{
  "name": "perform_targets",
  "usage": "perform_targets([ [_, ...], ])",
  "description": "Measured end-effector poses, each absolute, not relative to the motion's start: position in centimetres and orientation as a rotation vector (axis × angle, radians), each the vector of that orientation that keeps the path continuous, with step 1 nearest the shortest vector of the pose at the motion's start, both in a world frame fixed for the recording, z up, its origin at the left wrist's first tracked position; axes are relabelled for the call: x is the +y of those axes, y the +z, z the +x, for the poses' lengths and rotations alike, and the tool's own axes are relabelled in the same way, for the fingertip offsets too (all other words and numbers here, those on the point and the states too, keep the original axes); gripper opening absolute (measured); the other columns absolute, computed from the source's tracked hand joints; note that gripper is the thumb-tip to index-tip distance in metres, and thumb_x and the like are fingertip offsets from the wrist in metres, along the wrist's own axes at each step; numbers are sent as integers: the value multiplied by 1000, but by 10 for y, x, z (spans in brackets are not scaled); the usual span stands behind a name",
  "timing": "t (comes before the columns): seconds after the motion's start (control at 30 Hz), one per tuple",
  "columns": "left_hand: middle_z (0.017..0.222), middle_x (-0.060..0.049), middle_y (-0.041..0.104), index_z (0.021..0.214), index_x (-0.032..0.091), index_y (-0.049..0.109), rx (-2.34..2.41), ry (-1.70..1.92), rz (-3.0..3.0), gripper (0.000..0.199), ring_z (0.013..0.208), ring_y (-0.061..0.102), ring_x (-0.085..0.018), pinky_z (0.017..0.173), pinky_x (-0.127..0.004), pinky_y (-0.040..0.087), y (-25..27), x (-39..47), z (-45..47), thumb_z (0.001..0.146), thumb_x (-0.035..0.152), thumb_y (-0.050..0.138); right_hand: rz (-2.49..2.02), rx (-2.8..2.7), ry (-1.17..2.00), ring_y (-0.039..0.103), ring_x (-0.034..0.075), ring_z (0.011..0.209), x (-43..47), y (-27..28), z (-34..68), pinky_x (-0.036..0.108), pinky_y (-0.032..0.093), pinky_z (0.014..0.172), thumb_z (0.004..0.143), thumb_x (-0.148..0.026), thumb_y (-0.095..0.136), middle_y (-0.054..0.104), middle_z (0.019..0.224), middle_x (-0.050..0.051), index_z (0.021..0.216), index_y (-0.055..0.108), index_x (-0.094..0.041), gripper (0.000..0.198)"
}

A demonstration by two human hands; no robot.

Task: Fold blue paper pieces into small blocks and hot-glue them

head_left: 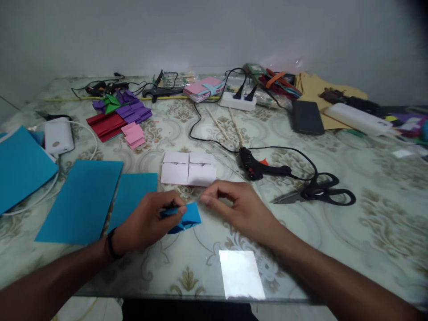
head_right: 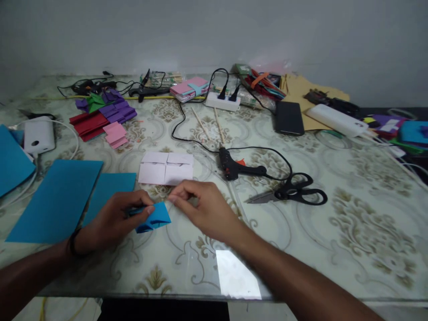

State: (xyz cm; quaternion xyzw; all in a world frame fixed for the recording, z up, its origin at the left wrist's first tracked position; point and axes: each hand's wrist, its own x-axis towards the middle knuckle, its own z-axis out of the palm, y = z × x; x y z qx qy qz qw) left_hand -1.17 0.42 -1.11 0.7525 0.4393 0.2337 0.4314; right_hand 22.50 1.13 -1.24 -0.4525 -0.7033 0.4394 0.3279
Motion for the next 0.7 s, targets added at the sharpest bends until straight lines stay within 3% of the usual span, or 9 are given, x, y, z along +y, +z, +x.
perform_targets([
  [0.17,77,0,66,87,16,64,1217,751,1616,16,71,58,-13,65,-24,45,-24,8,-12,93,31,66,-1223,-1821,1148,57,12,59,19,-14,232,24,42,59,107,-39,44,66,65,0,85,74,-16,43],
  [0.27,77,2,64,92,17,59,1220,792,1484,15,72,61,-12,66,-23,47,-29,8,-10,91,29,69,-1127,-1922,1192,60,14,67,14,-16,227,24,45,63,102,-36,57,67,73,-1,112,75,-17,27],
  [0.47,75,4,66,114,21,57,1192,849,1410,28,71,64,-13,64,-22,49,-30,8,-11,91,29,70,-1013,-1949,1173,60,13,73,6,-22,219,25,51,71,97,-22,66,63,83,-2,139,62,-21,42],
  [0.57,77,3,67,120,21,59,1174,851,1406,32,73,64,-14,66,-23,50,-30,8,-12,91,30,71,-940,-2006,1117,63,14,79,8,-22,219,26,51,75,98,-21,64,65,90,2,126,69,-21,28],
  [0.7,77,3,65,118,21,60,1152,826,1427,32,72,62,-14,67,-24,49,-30,7,-11,90,30,71,-944,-2093,1091,62,14,75,10,-22,220,26,49,71,100,-24,63,66,83,2,100,74,-18,12],
])
